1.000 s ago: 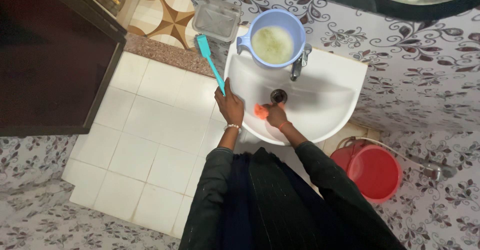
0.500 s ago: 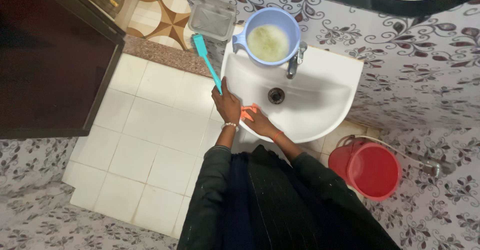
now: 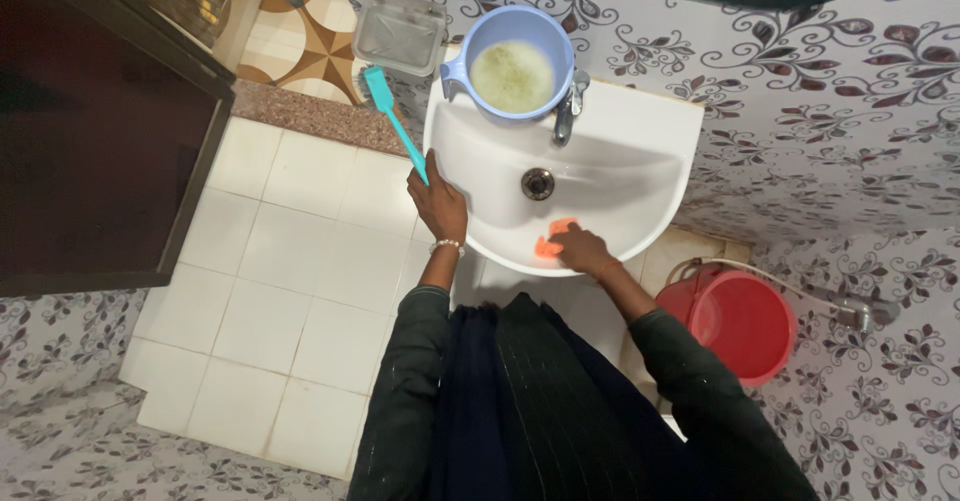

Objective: The person scrubs a white bathroom sink using a blue scrub brush and an orange sponge. They clean the basin and faucet area while a blue bowl filled with soapy water sits on the sink. The person repeatedly wipes the sink surface and the drain area throughout the clip.

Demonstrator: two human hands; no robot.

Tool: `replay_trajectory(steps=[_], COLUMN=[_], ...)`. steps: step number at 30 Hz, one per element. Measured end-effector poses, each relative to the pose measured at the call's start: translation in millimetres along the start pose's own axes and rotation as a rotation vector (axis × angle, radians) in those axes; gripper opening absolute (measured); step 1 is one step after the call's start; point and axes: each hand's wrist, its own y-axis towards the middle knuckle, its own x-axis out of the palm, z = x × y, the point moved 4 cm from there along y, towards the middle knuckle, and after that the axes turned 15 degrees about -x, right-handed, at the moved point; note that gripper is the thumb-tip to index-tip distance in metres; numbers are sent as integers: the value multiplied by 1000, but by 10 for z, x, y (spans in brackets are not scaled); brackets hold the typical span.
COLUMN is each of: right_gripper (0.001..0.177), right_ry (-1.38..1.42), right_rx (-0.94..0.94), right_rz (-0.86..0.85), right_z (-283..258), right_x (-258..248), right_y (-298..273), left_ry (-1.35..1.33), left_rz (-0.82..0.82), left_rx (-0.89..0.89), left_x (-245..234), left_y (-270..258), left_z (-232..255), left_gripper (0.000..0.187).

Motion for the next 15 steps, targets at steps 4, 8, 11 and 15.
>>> replay_trajectory(steps=[4,8,11,15], right_gripper=[41,41,42,42], right_ry=[-30,38,193,437], right_rx=[56,-31,-250,-350], right_rz=[61,9,-9,32], right_z=[77,-24,-264,-755], right_x=[-47,26,1,-38], right_y=[-53,28,112,244], left_ry=[5,14,30,14], left_rz=[-3,-3,-6,-3], left_rx=[-11,-11,-13,-10], left_x=[-3,-5,-12,0], left_y=[-7,-16,-17,-12], left_z=[21,22,14,3], left_gripper=[62,62,66,64])
